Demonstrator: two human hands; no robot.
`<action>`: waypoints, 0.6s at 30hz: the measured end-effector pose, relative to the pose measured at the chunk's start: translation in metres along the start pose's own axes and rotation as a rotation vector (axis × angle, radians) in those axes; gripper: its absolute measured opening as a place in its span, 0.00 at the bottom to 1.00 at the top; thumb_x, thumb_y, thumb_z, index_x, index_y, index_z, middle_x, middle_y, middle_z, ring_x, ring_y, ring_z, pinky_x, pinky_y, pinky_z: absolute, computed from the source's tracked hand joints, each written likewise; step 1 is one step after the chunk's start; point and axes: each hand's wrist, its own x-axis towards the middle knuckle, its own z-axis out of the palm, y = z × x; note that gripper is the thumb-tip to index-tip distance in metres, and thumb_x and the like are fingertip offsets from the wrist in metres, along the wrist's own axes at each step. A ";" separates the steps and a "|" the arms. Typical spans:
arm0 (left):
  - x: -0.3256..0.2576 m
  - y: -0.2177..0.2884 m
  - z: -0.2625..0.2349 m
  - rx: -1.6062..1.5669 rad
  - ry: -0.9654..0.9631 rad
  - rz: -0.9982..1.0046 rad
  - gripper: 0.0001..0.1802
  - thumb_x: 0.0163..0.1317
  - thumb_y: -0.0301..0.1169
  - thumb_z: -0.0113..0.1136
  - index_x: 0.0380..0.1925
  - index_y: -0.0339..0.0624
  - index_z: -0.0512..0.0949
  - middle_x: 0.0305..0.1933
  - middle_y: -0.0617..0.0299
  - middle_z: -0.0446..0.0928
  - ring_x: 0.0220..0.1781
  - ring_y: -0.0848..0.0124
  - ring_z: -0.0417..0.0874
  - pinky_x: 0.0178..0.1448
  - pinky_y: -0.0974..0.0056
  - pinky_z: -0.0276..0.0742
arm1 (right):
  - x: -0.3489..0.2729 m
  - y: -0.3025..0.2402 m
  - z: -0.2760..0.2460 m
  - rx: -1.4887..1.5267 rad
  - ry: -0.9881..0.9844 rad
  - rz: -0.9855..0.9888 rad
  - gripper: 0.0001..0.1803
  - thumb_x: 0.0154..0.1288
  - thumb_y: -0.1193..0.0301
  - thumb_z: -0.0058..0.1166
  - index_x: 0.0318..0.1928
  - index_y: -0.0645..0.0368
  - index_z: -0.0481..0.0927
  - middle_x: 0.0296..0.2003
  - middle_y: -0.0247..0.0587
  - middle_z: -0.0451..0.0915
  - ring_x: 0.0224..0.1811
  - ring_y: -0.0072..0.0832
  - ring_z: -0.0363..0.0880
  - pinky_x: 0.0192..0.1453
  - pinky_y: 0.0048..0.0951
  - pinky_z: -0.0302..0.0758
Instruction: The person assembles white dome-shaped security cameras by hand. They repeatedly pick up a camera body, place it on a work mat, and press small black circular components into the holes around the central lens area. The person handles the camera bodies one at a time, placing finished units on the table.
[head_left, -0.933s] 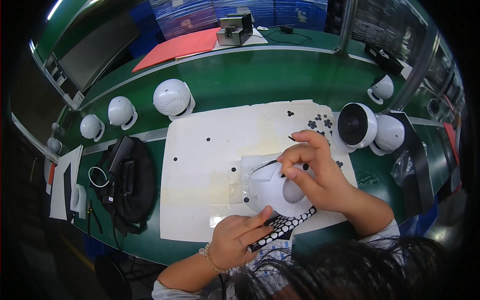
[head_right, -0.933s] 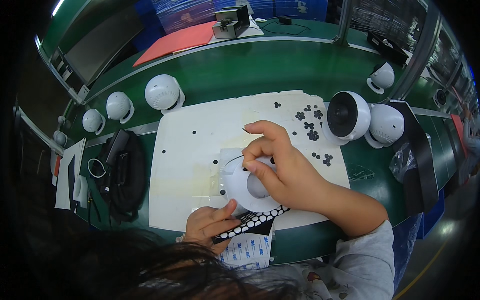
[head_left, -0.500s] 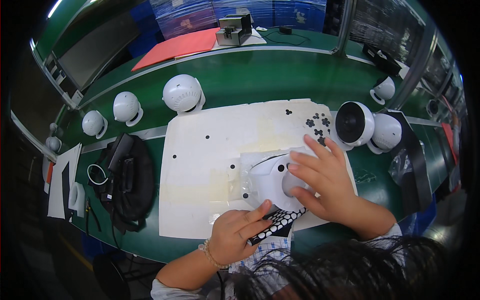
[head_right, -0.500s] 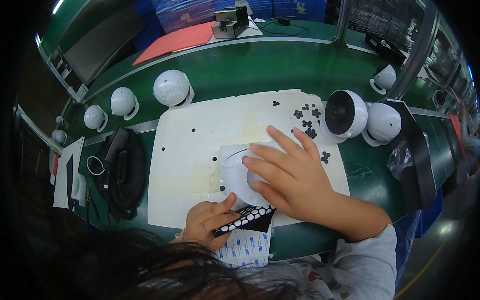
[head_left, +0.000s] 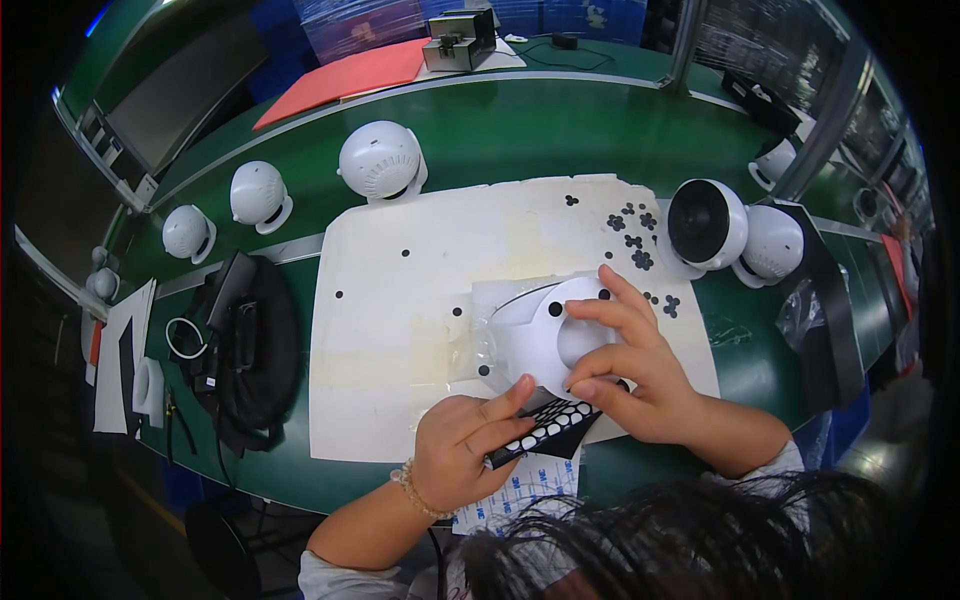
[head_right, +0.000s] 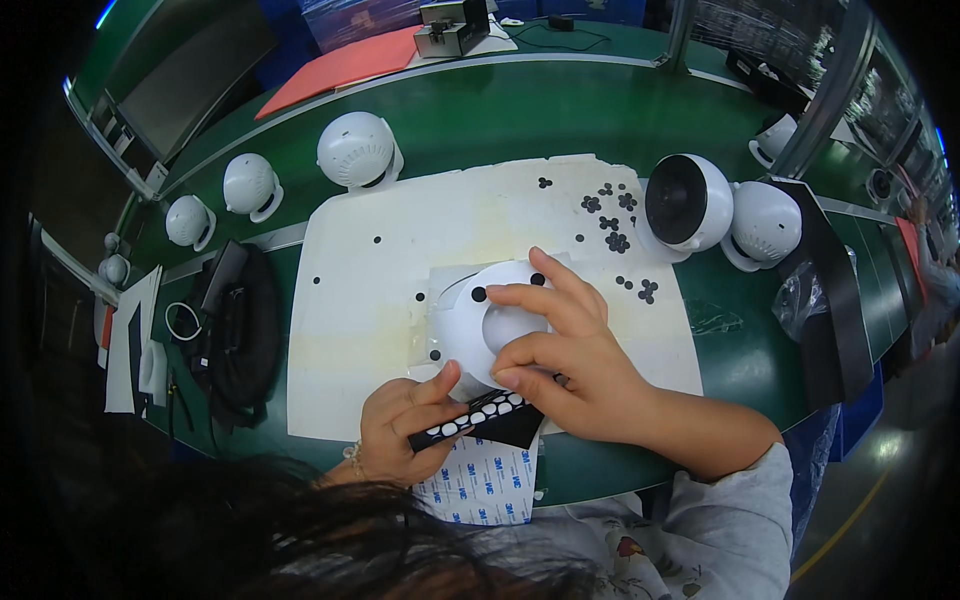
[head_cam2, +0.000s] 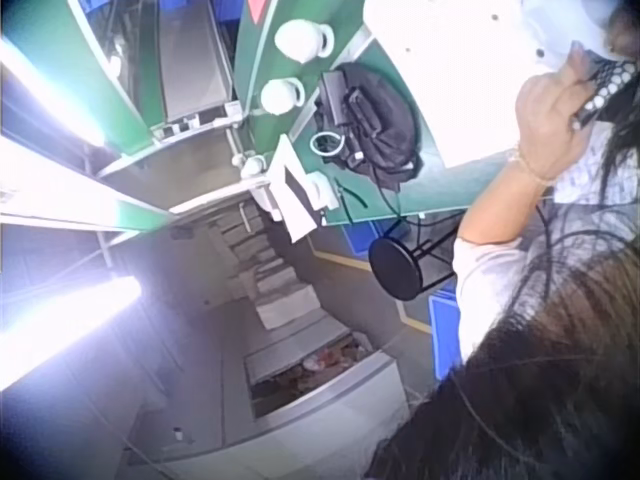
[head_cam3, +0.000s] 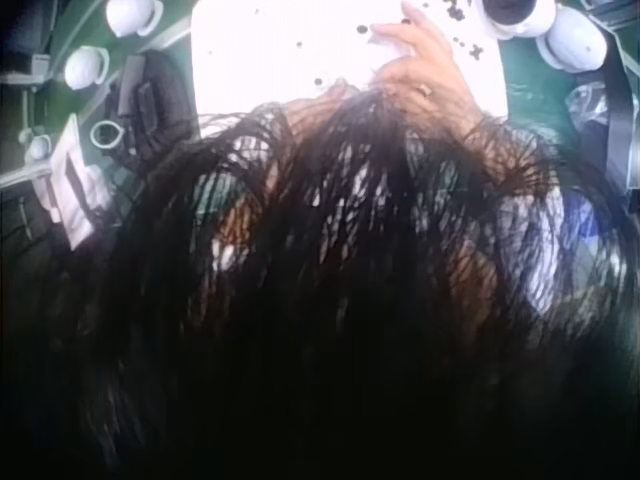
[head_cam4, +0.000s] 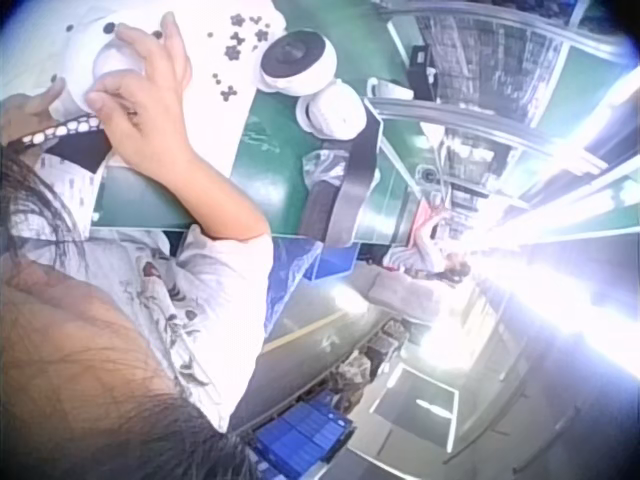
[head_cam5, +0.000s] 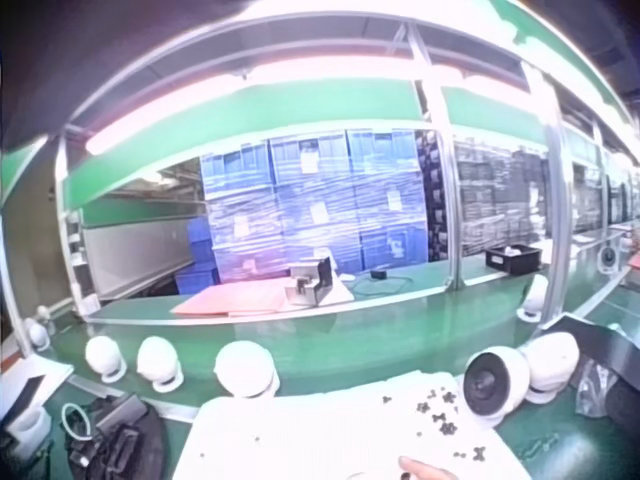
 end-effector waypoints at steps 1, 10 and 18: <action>0.000 0.000 0.000 -0.004 0.004 0.001 0.17 0.32 0.22 0.62 0.30 0.42 0.76 0.54 0.55 0.72 0.24 0.69 0.74 0.27 0.67 0.67 | 0.000 0.000 0.001 -0.015 0.006 -0.008 0.02 0.53 0.69 0.56 0.28 0.50 0.79 0.55 0.41 0.65 0.66 0.49 0.46 0.62 0.47 0.44; 0.001 -0.002 0.003 -0.034 0.042 0.042 0.18 0.32 0.20 0.67 0.28 0.40 0.74 0.53 0.48 0.71 0.20 0.68 0.74 0.24 0.66 0.64 | -0.018 0.006 0.001 -0.498 0.107 -0.235 0.10 0.51 0.59 0.57 0.36 0.42 0.80 0.55 0.33 0.67 0.63 0.43 0.52 0.62 0.46 0.41; 0.002 0.002 0.003 -0.054 0.038 -0.004 0.19 0.32 0.19 0.67 0.29 0.40 0.73 0.54 0.47 0.70 0.22 0.66 0.76 0.26 0.66 0.66 | -0.019 -0.006 0.004 -0.365 0.222 -0.265 0.16 0.47 0.56 0.60 0.38 0.43 0.80 0.53 0.29 0.70 0.61 0.37 0.57 0.62 0.43 0.41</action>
